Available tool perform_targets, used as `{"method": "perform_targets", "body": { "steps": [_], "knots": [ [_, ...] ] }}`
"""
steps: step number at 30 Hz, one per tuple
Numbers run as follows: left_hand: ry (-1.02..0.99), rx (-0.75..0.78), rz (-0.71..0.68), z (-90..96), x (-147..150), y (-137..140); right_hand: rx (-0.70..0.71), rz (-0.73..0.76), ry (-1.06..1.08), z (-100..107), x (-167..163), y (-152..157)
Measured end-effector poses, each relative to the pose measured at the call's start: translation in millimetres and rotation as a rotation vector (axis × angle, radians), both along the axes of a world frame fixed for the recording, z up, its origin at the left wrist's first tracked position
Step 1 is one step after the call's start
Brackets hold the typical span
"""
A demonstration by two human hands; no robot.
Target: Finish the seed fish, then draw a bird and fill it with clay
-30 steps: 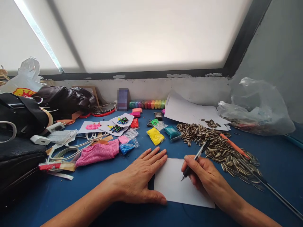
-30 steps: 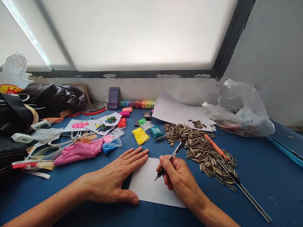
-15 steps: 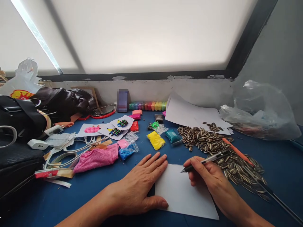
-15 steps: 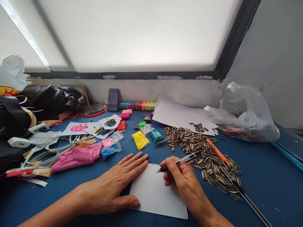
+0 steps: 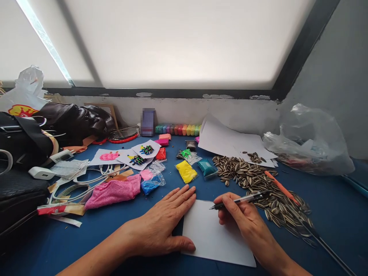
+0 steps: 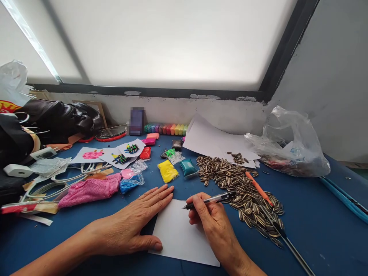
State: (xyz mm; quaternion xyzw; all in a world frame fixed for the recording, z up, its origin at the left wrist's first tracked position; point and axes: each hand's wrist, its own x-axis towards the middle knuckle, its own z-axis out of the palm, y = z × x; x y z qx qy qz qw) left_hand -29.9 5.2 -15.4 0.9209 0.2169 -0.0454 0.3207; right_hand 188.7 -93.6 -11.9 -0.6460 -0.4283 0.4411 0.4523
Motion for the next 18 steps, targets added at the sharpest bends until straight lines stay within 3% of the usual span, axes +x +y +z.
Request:
{"method": "perform_targets", "body": {
  "steps": [11, 18],
  "knots": [
    [0.032, 0.012, 0.005, 10.2, 4, 0, 0.014, 0.125, 0.008, -8, -5, -2],
    [0.047, 0.005, 0.019, 10.4, 5, 0, 0.001, 0.246, -0.120, 0, -14, 4]
  ]
}}
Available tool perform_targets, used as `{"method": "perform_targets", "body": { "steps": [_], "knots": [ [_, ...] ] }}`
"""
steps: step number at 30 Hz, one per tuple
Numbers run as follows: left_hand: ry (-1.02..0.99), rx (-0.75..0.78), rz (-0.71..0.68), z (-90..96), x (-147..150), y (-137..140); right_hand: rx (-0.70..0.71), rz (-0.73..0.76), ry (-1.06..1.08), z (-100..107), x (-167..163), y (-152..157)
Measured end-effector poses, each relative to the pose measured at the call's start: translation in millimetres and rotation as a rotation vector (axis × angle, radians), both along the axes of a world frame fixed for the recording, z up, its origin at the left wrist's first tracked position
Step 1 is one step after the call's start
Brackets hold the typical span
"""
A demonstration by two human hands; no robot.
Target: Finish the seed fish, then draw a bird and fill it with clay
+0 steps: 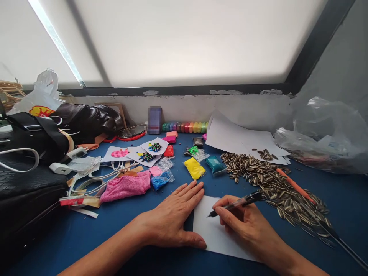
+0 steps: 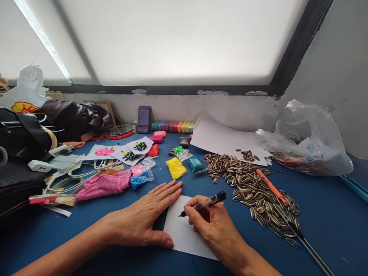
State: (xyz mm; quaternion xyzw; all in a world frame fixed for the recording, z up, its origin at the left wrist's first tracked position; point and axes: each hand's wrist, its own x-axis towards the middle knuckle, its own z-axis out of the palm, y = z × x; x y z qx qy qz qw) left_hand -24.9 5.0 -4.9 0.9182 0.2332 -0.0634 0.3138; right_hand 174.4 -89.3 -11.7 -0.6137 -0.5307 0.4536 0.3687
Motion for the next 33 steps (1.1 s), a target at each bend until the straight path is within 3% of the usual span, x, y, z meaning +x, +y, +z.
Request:
{"method": "perform_targets", "body": {
  "steps": [5, 19, 33],
  "knots": [
    [-0.011, 0.005, -0.008, -2.7, -2, 2, 0.064, 0.041, -0.081, 0, -1, 5],
    [-0.022, -0.020, -0.033, -4.0, -2, 7, 0.020, 0.082, 0.030, -17, 1, 7],
    [0.019, -0.031, -0.045, 0.6, -4, 9, 0.039, 0.093, 0.007, -22, 2, 7]
  ]
}}
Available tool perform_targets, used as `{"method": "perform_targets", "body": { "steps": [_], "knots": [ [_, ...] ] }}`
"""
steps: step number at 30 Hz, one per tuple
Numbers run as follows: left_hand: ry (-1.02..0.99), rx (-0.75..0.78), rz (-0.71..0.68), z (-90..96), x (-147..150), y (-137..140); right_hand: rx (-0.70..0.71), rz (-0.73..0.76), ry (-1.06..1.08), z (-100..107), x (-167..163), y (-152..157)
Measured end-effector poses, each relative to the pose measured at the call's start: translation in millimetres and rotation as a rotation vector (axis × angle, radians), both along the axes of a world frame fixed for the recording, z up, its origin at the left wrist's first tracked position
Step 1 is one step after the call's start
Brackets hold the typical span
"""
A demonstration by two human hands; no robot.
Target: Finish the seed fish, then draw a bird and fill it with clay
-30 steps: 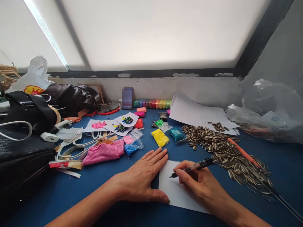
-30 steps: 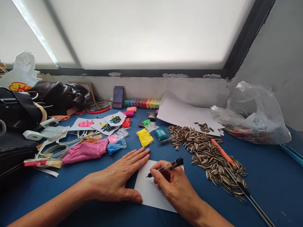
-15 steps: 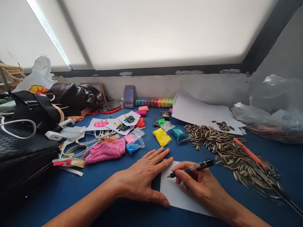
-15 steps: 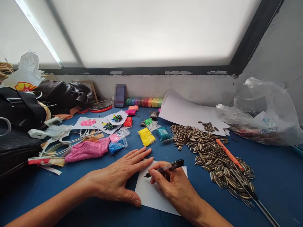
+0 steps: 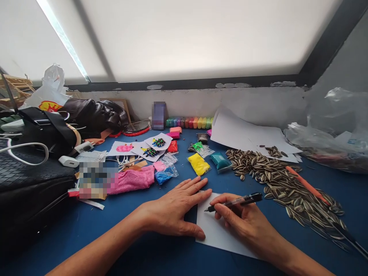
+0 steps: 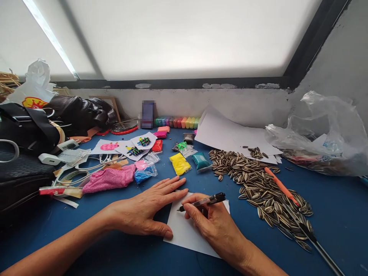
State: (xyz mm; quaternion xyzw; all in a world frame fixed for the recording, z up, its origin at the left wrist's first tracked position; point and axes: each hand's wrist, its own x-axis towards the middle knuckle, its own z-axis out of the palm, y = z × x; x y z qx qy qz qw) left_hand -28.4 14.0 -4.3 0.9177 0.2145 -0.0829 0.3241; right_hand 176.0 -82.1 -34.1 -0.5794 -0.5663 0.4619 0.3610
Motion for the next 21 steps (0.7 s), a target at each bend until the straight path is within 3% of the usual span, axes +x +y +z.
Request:
{"method": "perform_targets", "body": {
  "steps": [21],
  "knots": [
    [-0.019, 0.038, -0.018, -3.9, -0.6, 1.9, 0.001, 0.011, -0.014, -0.1, -1.0, -1.1]
  ]
}}
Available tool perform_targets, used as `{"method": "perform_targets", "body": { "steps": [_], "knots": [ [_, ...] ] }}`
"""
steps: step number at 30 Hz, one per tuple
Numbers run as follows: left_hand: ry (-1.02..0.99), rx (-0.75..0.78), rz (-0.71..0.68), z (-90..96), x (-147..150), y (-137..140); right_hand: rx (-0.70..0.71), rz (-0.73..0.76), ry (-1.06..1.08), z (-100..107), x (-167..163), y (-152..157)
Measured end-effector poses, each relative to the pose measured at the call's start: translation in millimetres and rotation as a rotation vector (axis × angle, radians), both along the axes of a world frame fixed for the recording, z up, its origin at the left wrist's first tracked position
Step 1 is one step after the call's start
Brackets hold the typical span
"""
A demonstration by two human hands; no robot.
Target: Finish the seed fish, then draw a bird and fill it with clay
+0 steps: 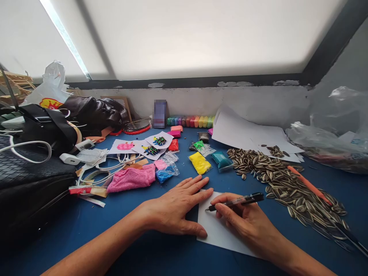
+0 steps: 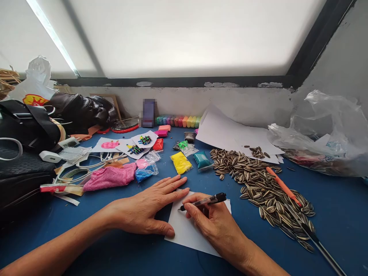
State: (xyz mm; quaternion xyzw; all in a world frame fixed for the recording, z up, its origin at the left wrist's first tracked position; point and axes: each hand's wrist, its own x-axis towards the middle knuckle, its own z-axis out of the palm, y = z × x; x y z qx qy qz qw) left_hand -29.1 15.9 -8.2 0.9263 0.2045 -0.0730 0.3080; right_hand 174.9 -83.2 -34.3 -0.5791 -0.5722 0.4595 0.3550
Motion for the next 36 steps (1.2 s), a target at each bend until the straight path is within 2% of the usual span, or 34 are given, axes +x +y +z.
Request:
{"method": "perform_targets", "body": {
  "steps": [7, 16, 22, 31, 36],
  "knots": [
    [-0.013, 0.006, -0.003, -1.2, -0.6, -0.3, 0.030, -0.006, -0.016, -0.4, -0.4, 1.1],
    [-0.028, -0.016, 0.007, -0.2, 0.3, 0.0, -0.011, -0.006, -0.031, 0.1, 0.3, -0.4],
    [-0.008, -0.014, 0.004, 0.9, -0.2, 0.1, 0.040, -0.006, -0.020, 2.7, -0.1, -0.5],
    [-0.020, -0.009, 0.006, -1.4, -0.6, -1.4, -0.018, 0.017, -0.055, 1.3, 0.4, 1.8],
    [-0.056, -0.027, 0.016, -2.8, -0.7, -0.9, 0.054, 0.019, -0.103, 5.2, 1.2, 3.2]
  ]
}}
